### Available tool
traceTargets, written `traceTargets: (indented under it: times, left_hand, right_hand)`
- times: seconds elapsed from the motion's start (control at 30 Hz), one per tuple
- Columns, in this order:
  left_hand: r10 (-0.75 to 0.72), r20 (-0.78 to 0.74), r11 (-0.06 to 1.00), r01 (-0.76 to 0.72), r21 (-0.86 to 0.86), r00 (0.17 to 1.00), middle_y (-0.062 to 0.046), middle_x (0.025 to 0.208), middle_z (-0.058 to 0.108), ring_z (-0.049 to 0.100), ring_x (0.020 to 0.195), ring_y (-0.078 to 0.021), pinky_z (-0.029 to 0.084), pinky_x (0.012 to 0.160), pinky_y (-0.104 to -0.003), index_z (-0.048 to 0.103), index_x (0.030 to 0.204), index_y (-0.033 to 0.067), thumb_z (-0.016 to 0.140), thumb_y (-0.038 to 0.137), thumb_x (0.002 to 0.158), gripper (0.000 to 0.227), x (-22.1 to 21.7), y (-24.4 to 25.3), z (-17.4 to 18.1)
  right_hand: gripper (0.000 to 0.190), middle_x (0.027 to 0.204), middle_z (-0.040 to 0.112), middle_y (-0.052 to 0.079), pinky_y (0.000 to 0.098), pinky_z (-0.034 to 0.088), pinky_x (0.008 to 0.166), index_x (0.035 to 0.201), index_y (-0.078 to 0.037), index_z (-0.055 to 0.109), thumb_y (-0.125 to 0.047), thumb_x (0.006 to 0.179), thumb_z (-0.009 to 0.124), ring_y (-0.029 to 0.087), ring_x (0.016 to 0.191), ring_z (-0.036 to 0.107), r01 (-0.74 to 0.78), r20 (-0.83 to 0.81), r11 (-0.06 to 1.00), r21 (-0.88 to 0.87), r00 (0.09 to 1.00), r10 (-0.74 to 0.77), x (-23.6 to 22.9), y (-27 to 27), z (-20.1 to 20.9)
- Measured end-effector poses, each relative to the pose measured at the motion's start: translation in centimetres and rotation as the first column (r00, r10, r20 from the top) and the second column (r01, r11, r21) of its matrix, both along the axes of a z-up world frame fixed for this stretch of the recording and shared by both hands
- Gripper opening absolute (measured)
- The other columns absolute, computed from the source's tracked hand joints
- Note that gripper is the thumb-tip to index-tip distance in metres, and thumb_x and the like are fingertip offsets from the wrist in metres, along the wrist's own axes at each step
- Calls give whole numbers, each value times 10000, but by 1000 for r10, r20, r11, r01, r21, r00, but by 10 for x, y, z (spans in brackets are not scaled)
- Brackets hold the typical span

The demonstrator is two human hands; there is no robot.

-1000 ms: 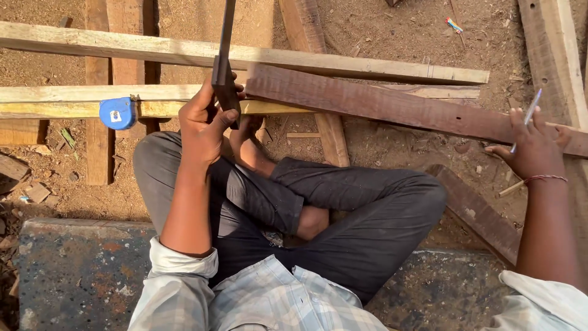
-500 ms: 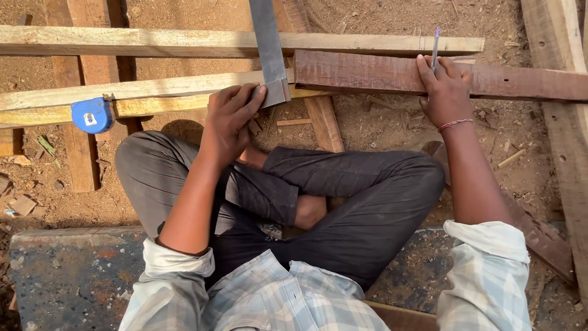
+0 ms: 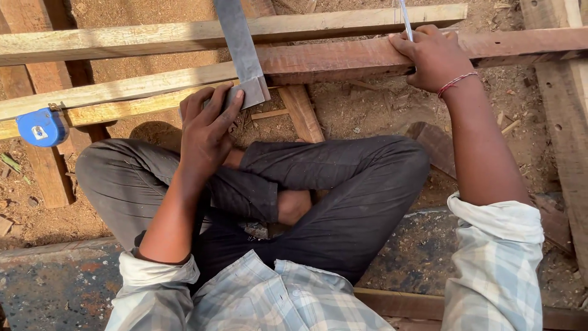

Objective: Using a try square and a pen to mark lines on wood planks for cutting.

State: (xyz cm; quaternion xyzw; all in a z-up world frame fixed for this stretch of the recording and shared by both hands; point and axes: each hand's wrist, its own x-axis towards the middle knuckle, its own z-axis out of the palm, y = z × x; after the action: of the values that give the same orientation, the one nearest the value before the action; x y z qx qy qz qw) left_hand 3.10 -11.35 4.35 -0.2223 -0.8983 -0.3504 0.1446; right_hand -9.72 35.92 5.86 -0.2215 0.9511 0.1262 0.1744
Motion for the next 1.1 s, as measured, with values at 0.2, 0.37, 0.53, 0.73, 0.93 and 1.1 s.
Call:
traceTargets:
  times: [0.2,0.37,0.53,0.73,0.93,1.1]
  left_hand:
    - [53,-14,997,-53,-49,999,-103,1474,624,567,1287,-335,426,1102,-476,689,1415,137,701,-93,758,696,5,4,1]
    - [67,-17,996,-67,-65,998,-94,1475,625,556,1302,-326,405,1120,-465,689,1426,139,724,-82,772,691,5,-5,12]
    - [78,10,996,-78,-46,997,-112,1470,629,549,1294,-334,402,1114,-464,690,1417,118,714,-79,721,723,5,-13,6]
    - [115,24,992,-113,-48,993,-111,1492,627,553,1322,-330,408,1128,-454,692,1434,124,719,-108,809,667,3,-12,0]
    - [116,57,991,-112,-69,992,-122,1470,635,552,1285,-345,402,1108,-460,698,1416,108,737,-90,748,698,1,-13,1]
    - [130,114,991,-130,-13,985,-142,1484,626,550,1304,-345,435,1133,-433,694,1426,122,727,-120,757,712,-1,-12,-6]
  right_hand:
    - [979,1442,625,93,554,440,1024,1575,-197,558,-187,666,923,324,1379,496,-43,-115,989,-139,993,27,25,-13,-6]
    - [957,1410,629,114,566,427,1020,1551,-154,576,-219,677,961,331,1360,505,-135,-240,966,-220,967,81,38,-45,-18]
    - [932,1447,647,106,528,438,971,1536,-115,583,-158,677,939,317,1357,520,-180,-292,962,-205,949,116,32,-58,-16]
    - [894,1234,710,118,554,475,960,1514,-146,603,-110,668,888,336,1193,622,-91,-36,989,-113,996,88,-3,-56,10]
    - [783,1104,708,208,483,556,898,1468,-164,665,-80,708,838,403,1007,688,-70,117,981,-182,989,92,-28,-51,8]
    - [786,1072,742,201,478,580,857,1466,-209,679,-77,706,831,381,912,715,-14,206,989,-145,978,44,-39,-55,15]
